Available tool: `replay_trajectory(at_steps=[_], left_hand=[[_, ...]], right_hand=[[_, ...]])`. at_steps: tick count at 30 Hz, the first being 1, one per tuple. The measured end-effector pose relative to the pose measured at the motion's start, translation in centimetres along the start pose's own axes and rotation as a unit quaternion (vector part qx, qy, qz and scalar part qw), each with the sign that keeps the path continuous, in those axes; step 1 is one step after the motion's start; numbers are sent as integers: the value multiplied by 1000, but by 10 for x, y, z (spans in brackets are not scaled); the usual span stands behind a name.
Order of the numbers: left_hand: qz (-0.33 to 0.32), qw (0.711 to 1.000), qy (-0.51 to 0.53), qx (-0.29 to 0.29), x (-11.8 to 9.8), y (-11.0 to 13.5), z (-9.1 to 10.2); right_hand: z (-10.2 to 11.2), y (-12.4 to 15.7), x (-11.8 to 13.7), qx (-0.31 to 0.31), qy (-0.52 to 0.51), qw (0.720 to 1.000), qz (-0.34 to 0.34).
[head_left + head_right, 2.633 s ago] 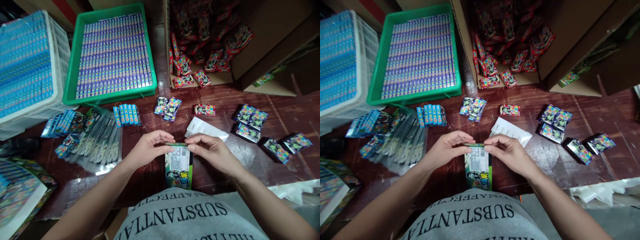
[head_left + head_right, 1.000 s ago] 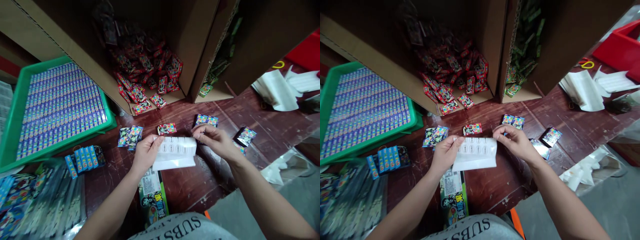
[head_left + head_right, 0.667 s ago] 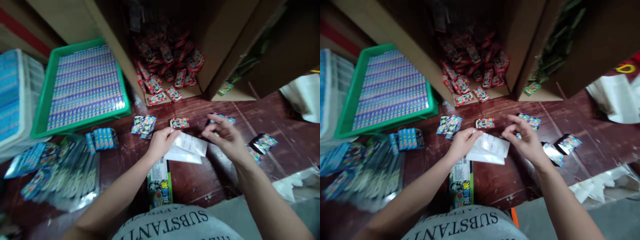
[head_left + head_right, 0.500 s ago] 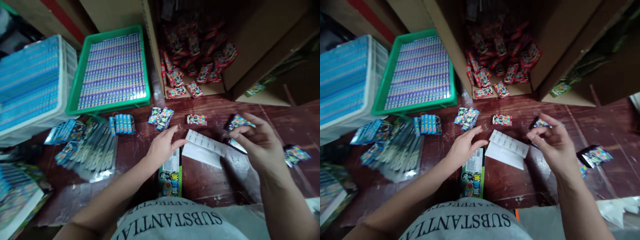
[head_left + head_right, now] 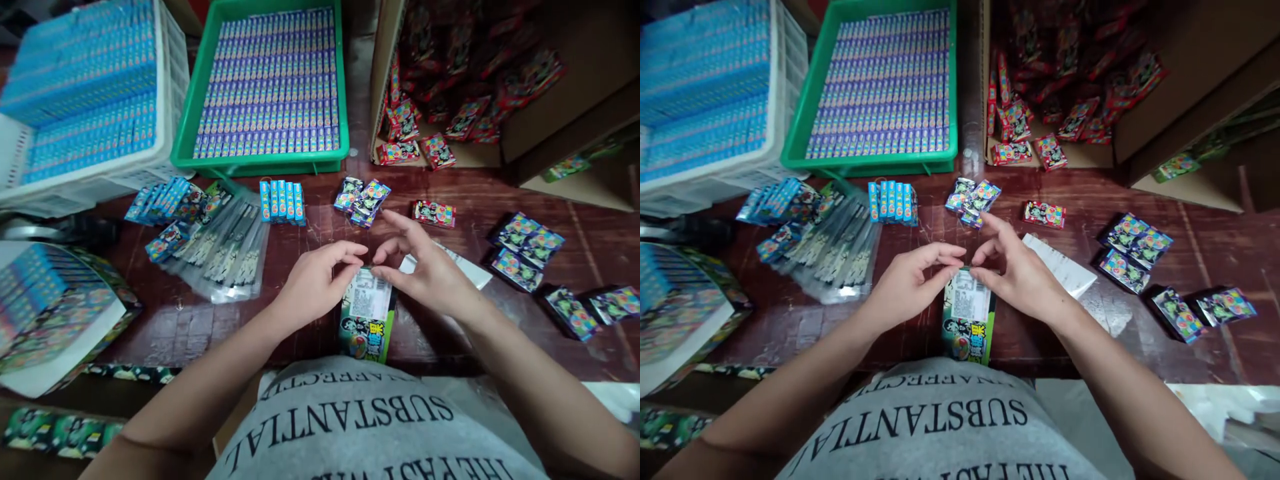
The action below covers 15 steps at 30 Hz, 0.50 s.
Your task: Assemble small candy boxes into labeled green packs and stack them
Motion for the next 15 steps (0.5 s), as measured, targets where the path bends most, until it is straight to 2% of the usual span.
replay_trajectory(at_steps=[4,7,12,13,15], left_hand=[[-23,1000,3,11,-2,6,7],[-40,998,5,54,-7,4,13],[-60,979,-90,175,-24,-13,10],[-58,973,-103,198,-27,-18,10],[-42,969,-87,228,-31,-25,13]], right_hand=[[0,9,7,-60,152,985,59],[-3,13,12,-49,223,969,91],[-2,20,17,-7,184,979,88],[0,24,17,-17,158,984,78],[7,36,16,-87,94,991,42]])
Point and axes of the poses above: each hand's wrist, its own y-axis away from the middle knuckle, its own z-axis out of the back of the hand, x = y × z, the point moved 1 cm from there along -y, towards the middle knuckle, and after that the axes turned 15 degrees about y, right-handed, at the moved point
